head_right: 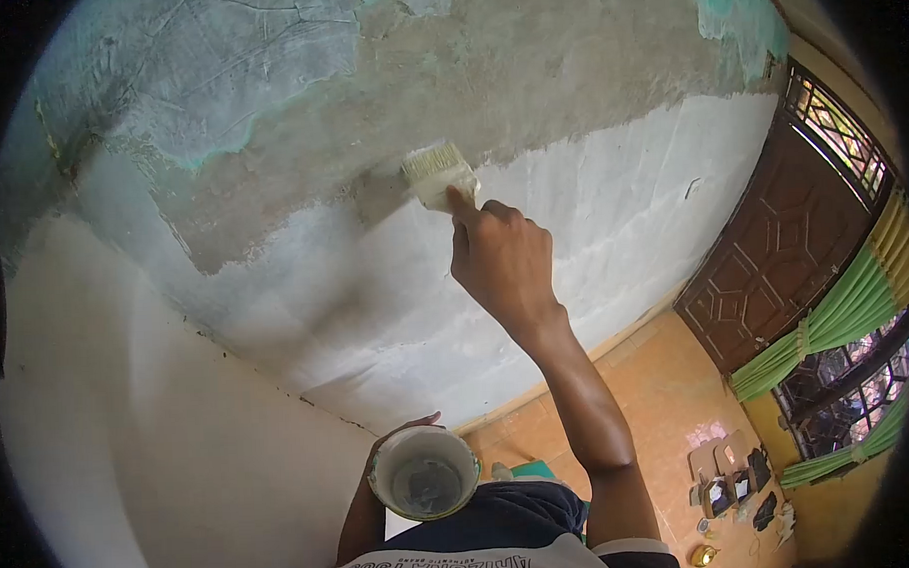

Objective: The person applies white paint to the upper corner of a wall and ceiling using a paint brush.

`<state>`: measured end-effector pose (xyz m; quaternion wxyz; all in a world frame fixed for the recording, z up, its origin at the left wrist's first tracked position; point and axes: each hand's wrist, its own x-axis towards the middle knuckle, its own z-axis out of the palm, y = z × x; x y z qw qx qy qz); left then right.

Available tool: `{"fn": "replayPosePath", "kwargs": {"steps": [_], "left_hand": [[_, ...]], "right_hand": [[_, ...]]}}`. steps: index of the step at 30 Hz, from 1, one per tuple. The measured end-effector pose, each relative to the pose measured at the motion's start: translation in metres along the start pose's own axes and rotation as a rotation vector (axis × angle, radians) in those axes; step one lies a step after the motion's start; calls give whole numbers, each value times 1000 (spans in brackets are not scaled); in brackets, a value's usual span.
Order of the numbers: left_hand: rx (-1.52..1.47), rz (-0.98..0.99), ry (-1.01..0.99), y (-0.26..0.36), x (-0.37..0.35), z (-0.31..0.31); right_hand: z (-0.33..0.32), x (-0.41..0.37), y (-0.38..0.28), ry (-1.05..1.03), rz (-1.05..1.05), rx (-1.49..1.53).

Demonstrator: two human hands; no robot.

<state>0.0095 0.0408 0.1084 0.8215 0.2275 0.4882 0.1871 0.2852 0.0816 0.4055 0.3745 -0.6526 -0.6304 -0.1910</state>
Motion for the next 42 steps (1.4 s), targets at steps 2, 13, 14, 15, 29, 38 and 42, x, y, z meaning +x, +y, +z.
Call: {"fn": "replayPosePath", "kwargs": {"steps": [2,13,14,15,29,38,42], "left_hand": [[-24,-38,-6,2,1,-3],[73,251,4,-9,-15,11],[67,238,4,-9,-14,11],[60,227,3,-9,-13,11],[-21,-20,-2,19,-20,22],[-43,120,-3,8,-38,31],[-62,-39,15,6,-14,15]], "right_hand": [[0,-2,0,-30,10,-7],[-6,-2,2,-17,55,55],[0,-5,5,-42,39,27],[3,-6,6,-67,22,-2],[1,-7,12,-106,45,-28],[-8,-4,6,-16,56,67],[1,-11,15,-75,13,4]]}}
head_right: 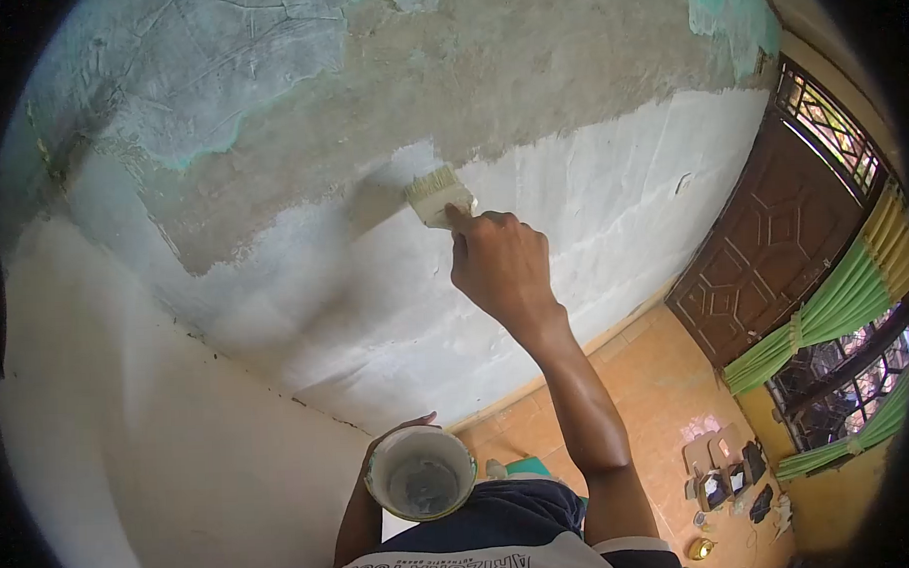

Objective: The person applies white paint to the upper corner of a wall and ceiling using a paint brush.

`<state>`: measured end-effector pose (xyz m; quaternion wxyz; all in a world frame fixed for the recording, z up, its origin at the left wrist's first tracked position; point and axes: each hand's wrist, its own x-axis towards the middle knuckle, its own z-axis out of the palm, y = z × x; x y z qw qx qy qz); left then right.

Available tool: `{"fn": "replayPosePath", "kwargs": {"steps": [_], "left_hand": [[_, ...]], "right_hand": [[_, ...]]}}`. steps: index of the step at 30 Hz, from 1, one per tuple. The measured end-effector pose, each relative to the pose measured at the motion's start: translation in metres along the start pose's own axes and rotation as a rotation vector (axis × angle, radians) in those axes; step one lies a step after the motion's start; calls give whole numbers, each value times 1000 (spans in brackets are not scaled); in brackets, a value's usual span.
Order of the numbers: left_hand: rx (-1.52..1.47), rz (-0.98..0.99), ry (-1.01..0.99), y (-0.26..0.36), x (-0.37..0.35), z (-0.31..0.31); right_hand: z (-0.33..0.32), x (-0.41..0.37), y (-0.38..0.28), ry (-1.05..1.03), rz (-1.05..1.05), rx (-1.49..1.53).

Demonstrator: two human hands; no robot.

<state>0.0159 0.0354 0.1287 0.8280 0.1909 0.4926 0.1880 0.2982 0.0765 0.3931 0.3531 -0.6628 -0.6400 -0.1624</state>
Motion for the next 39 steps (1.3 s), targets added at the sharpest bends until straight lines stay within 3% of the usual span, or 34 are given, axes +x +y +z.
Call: {"fn": "replayPosePath", "kwargs": {"steps": [1,5,7,14,17,19,23,26,34,38,39], "left_hand": [[-19,-95,-23,-1,11,-8],[-37,-94,-76,-7,21,-16],[35,163,-42,-7,-5,1],[55,226,-51,-6,-14,5],[37,185,-45,-6,6,-5],[1,-80,-18,1,11,-5],[32,51,-1,-1,-5,5],[51,123,-6,-4,-5,4],[55,192,0,-5,-7,5],[58,138,-18,4,-8,5],[24,21,-28,10,-10,7]], "right_hand": [[-2,-1,0,-11,0,7],[-21,4,-11,14,42,37],[-21,7,-18,58,62,95],[0,-5,-3,-5,-7,25],[-20,-1,-10,-21,42,73],[-24,5,-17,53,107,119],[6,4,-4,55,3,44],[5,-4,0,-97,38,29],[-7,6,-7,50,46,84],[12,-1,0,18,2,50],[10,-3,2,16,1,50]]}}
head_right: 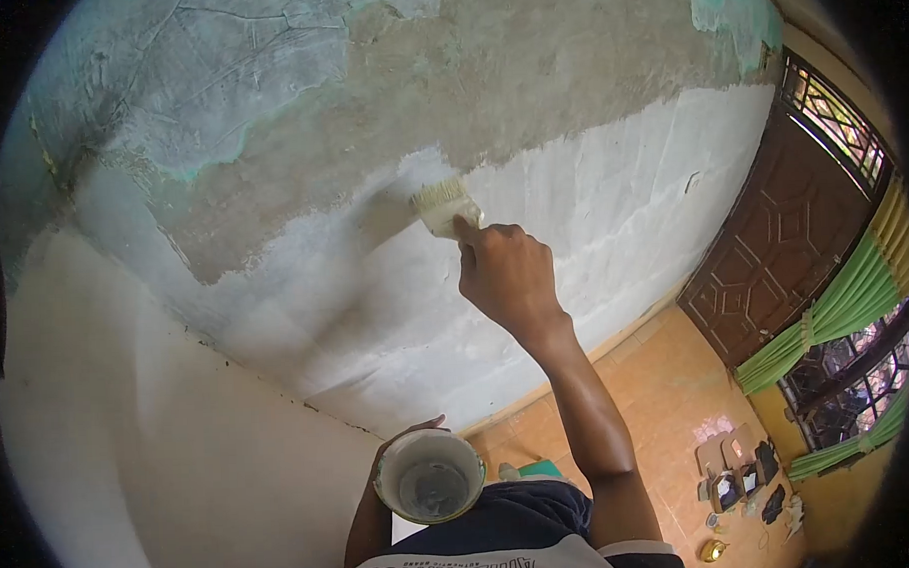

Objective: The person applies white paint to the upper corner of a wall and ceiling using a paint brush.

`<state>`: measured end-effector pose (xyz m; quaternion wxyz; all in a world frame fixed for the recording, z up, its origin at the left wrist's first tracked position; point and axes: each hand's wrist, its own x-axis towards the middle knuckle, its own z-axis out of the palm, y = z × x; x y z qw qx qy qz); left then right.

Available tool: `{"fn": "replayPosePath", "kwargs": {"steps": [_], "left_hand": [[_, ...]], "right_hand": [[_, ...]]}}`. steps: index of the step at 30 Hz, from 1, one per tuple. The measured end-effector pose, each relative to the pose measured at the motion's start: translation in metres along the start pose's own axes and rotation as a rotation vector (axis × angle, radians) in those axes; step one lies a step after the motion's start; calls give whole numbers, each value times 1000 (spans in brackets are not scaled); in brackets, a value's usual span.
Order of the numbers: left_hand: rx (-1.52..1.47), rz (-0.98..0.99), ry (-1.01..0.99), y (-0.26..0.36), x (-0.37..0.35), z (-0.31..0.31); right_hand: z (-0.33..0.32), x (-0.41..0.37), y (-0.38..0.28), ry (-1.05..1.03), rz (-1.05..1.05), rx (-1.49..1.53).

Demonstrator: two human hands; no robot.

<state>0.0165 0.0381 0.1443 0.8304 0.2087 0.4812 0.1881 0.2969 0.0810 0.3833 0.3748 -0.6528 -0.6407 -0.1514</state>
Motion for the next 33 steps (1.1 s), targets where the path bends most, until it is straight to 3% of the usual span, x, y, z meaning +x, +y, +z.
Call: {"fn": "replayPosePath", "kwargs": {"steps": [1,2,4,10,19,24,26,29,33], "left_hand": [[-35,-117,-11,3,-2,2],[-36,-118,-13,-4,6,-4],[13,70,-18,-16,21,-16],[-28,-62,-2,-3,2,0],[-24,38,2,-18,14,-7],[-3,102,8,-19,20,-12],[1,111,8,-18,15,-9],[17,198,0,-19,8,-6],[-28,15,12,-19,27,-20]], "right_hand": [[-3,-3,3,-30,-4,-5],[-7,-5,4,-59,-8,-11],[-18,-3,-1,-19,7,8],[-17,16,-13,126,39,88],[-11,-4,2,-85,-7,-32],[-31,12,-15,-14,51,28],[-15,13,-9,-6,-57,-23],[-12,11,-4,-89,-20,-54],[-40,10,-16,-118,-5,-50]]}}
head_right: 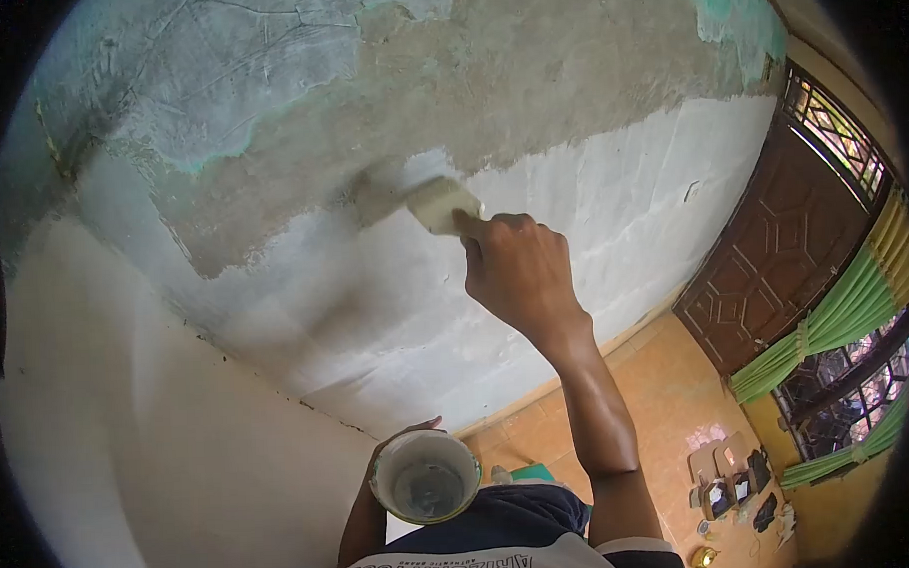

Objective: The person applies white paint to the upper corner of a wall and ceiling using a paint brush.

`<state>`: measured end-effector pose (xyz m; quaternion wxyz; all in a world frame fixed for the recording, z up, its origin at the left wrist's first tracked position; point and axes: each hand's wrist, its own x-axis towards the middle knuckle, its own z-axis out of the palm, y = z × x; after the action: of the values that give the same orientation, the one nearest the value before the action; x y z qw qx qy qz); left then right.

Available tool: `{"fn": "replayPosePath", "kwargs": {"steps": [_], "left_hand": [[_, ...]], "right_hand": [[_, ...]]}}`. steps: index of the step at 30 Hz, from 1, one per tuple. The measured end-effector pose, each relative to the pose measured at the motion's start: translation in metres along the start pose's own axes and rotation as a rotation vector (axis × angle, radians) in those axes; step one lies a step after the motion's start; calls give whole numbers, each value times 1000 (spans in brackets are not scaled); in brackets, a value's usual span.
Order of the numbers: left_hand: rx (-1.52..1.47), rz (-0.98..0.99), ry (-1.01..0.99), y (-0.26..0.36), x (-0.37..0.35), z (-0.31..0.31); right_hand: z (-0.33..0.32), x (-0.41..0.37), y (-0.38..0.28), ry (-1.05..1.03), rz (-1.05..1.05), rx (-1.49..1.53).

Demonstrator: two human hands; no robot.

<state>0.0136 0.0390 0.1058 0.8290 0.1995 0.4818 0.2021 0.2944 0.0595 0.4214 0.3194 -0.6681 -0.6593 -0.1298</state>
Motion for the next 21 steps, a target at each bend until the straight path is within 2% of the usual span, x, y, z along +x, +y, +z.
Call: {"fn": "replayPosePath", "kwargs": {"steps": [1,3,7,11,13,14,16,17,19,20,21], "left_hand": [[-10,-45,3,2,1,0],[6,-10,-8,1,1,-2],[39,49,-3,3,-14,8],[61,93,22,9,-19,13],[-3,-101,-10,11,-8,6],[-3,-100,-10,9,-14,9],[48,214,-30,5,-30,17],[51,217,-29,5,-23,11],[-5,47,-59,5,-10,5],[-5,43,-58,3,-14,7],[23,119,-42,1,-20,10]], "right_hand": [[-7,3,-5,2,-2,0],[-13,9,-14,141,2,58],[9,17,-6,143,-36,5],[22,6,-3,64,21,16],[23,1,1,0,39,17],[20,-2,5,1,38,18],[12,-4,8,-73,-12,-46],[8,-2,6,-69,-12,-45],[0,0,-2,100,-4,45],[0,2,-4,97,-1,44],[1,7,-7,125,16,73]]}}
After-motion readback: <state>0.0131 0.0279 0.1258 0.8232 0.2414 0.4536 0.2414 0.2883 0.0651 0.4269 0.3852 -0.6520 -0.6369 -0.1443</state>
